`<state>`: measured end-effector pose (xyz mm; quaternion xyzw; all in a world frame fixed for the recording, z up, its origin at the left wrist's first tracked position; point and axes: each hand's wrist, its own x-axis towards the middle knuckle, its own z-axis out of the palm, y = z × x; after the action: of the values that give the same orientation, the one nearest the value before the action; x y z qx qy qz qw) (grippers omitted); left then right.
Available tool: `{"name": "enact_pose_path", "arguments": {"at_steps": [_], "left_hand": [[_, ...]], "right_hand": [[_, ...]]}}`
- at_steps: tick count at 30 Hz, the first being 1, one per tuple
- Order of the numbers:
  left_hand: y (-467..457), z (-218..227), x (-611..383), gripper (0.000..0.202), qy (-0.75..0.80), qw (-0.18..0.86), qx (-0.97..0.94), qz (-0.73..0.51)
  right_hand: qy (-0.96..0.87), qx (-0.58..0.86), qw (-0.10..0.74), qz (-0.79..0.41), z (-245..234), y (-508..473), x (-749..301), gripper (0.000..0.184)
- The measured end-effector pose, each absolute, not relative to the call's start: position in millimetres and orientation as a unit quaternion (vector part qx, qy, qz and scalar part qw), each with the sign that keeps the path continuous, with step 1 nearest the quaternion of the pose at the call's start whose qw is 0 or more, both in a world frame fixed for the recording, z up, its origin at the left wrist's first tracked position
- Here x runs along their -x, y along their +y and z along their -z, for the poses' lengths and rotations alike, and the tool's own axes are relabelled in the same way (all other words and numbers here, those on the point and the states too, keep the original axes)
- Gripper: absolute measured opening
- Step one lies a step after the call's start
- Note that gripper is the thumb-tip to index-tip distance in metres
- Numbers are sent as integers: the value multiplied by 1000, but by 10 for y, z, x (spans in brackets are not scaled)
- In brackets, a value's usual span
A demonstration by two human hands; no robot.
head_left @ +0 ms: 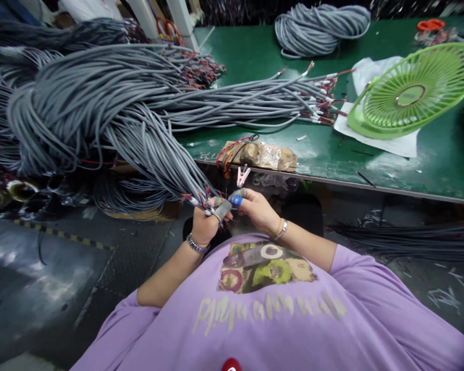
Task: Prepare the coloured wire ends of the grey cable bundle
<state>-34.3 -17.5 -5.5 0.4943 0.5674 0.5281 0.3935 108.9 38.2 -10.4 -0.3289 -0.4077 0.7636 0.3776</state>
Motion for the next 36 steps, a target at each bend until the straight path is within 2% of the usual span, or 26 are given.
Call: {"name": "enact_pose_path", "arguments": {"at_steps": [5, 10, 16, 24, 36], "left_hand": [[-163, -46, 399, 24, 550, 412, -574, -446], [-195, 31, 389, 27, 554, 408, -519, -507], [-202, 113, 392, 26, 558, 407, -465, -554], [-190, 118, 365, 23, 558, 395, -454, -571], [-179, 114, 319, 26, 563, 375, -420, -605]], "right_hand": [[-421, 318, 363, -768, 80, 350, -1044, 34], [-402, 367, 373, -751, 110, 363, -1020, 38], [-388, 348, 346, -780, 125, 352, -1111, 40], [-410, 353, 364, -758, 93, 344, -1121, 40], [-410, 350, 333, -774, 161, 311, -1138, 32]]}}
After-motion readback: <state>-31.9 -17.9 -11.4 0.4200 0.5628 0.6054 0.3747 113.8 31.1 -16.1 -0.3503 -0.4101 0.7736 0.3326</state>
